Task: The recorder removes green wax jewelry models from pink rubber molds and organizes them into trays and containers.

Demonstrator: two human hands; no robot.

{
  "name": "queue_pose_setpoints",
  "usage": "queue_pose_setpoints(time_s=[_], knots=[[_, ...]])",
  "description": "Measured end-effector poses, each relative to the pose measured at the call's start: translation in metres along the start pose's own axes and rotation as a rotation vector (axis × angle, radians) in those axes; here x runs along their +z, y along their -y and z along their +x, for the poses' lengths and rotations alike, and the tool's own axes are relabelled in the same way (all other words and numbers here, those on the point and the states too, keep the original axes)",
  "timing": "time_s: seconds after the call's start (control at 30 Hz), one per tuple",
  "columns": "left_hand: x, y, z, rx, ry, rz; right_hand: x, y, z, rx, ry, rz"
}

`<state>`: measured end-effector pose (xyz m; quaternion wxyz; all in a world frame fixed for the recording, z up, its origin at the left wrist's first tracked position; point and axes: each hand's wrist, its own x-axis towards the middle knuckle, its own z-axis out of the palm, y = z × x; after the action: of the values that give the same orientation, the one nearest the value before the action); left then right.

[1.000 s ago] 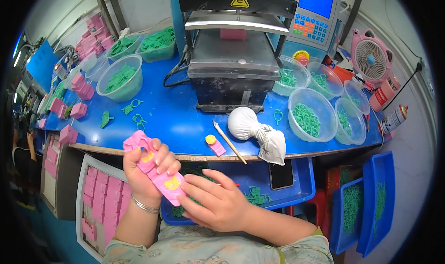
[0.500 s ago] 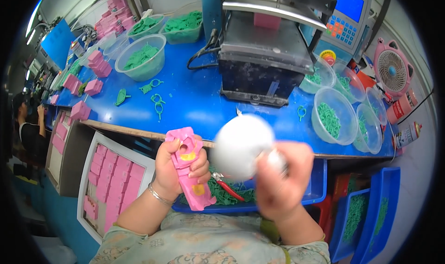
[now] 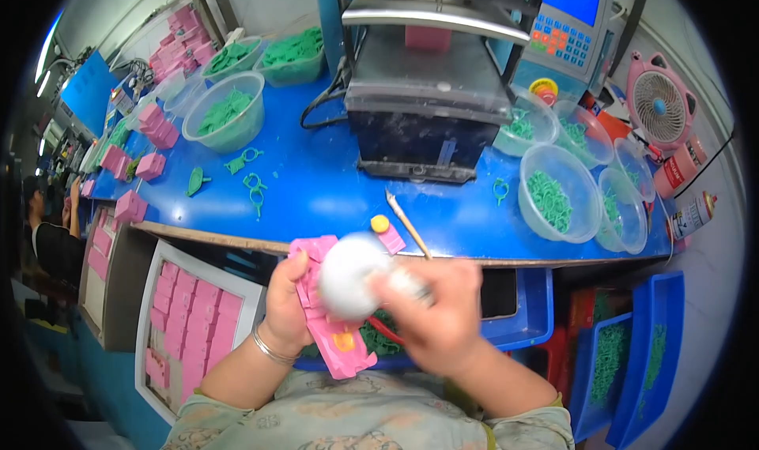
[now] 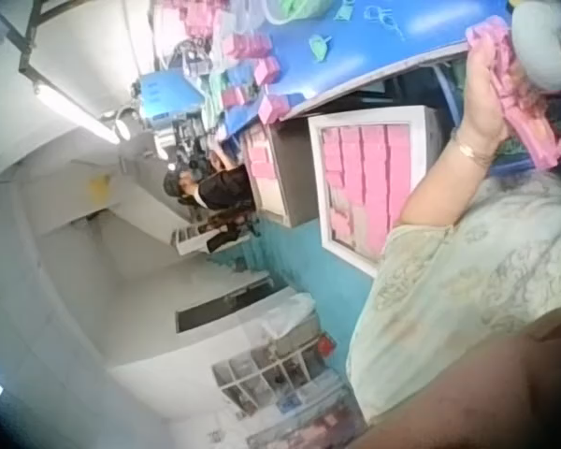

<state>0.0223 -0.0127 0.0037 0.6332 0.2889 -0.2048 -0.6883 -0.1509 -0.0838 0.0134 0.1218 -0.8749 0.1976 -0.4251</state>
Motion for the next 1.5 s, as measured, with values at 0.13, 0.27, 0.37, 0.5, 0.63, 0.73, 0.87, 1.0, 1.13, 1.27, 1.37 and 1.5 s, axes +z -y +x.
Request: queue_pose_setpoints(time_s=[0.13, 0.27, 0.37, 0.5, 0.63, 0.73, 0.87, 1.0, 1.13, 1.27, 1.37, 1.5], knots=[[-0.007, -0.003, 0.002, -0.063, 0.155, -0.206, -0.005, -0.035, 0.016, 0.154, -0.185, -0.238], [-0.004, 0.002, 0.0, -0.053, 0.164, -0.198, -0.014, -0.025, 0.023, 0.042, -0.086, -0.396], [0.002, 0.007, -0.001, -0.085, 0.204, -0.249, -0.012, -0.002, 0.019, -0.002, 0.043, 0.0], [0.005, 0.012, 0.001, -0.113, 0.329, -0.025, 0.006, 0.004, 0.02, 0.194, 0.126, 0.342], [0.009, 0.009, -0.001, 0.021, 0.213, -0.006, 0.006, 0.002, 0.019, 0.248, 0.165, 0.676], [0.011, 0.002, -0.008, 0.293, 0.113, 0.558, 0.001, 0.002, 0.017, 0.186, 0.078, 0.476], [0.012, -0.002, -0.016, 0.38, 0.033, 0.816, 0.002, 0.003, 0.017, 0.179, 0.123, 0.437], [0.008, -0.001, -0.019, 0.25, 0.038, 0.708, 0.006, 0.005, 0.017, 0.164, 0.099, 0.453], [-0.006, -0.007, -0.024, 0.073, 0.005, 0.911, 0.008, 0.002, 0.02, 0.045, 0.161, 0.407], [-0.016, -0.004, -0.025, 0.414, -0.092, 1.152, 0.011, -0.009, 0.029, 0.107, 0.031, -0.05], [-0.02, -0.004, -0.025, 0.614, -0.149, 1.388, 0.018, -0.014, 0.034, 0.158, 0.185, -0.4], [-0.022, -0.006, -0.025, 0.774, -0.16, 1.534, 0.028, -0.014, 0.036, 0.119, 0.192, -0.428]])
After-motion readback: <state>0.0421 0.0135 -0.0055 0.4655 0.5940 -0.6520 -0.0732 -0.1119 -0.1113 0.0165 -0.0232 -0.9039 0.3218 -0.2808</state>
